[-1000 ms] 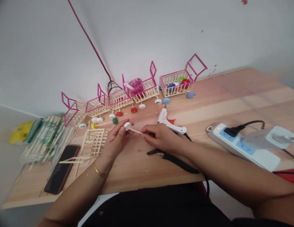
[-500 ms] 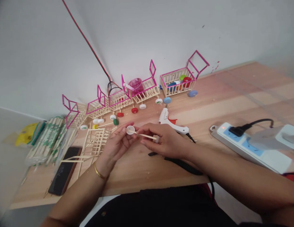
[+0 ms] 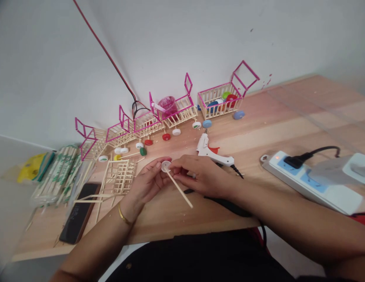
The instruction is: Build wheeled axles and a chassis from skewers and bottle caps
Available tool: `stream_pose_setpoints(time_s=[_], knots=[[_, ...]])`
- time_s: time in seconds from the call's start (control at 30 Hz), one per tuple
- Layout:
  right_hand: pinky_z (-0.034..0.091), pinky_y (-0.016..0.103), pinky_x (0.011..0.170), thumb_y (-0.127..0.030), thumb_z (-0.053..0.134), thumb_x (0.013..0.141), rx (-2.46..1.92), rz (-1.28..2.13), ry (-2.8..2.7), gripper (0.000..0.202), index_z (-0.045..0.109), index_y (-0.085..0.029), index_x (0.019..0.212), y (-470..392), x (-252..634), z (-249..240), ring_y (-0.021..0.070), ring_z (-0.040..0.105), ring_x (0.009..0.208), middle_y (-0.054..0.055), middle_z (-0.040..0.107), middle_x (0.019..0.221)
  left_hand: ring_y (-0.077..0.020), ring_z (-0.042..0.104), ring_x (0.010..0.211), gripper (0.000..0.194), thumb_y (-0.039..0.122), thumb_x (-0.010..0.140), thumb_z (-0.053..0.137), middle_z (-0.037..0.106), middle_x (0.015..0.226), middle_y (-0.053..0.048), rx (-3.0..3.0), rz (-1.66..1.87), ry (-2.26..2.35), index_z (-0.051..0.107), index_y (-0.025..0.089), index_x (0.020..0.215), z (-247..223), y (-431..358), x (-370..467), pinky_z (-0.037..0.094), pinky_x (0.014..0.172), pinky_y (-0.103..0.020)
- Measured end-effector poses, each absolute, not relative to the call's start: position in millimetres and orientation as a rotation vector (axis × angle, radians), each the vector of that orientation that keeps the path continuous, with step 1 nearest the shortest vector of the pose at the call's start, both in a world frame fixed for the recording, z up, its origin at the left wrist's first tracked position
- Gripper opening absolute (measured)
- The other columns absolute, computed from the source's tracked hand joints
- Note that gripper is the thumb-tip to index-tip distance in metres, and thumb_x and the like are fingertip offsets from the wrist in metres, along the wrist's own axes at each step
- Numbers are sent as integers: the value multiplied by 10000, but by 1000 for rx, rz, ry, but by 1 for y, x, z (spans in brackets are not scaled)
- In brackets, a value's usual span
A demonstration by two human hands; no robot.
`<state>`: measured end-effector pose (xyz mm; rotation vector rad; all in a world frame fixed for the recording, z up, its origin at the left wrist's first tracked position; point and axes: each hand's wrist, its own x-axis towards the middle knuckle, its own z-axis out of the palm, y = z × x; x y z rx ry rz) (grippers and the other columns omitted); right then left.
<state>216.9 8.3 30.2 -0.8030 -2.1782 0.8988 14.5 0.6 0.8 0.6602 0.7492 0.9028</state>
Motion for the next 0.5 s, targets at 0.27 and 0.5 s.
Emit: stream_pose_setpoints(time_s=[0.27,0.5], knots=[[486,266,792,-195,512,888,-544,829,-2312,227,596,-194,1099,12,217,20,139,554,940,86,574,1041,-137,661,770,243,229,801,660,683,883,-54,576,927,763,634,128,1020,0,0,17,530,726,-262],[491,270,809,-188,462,924,-624,762,-2234,237,600,-215,1115,11,220,19,137,598,951,67,653,1023,-173,685,786,241,236,815,645,695,852,-66,626,883,729,615,135,1032,-1,-1,16,530,804,-331]])
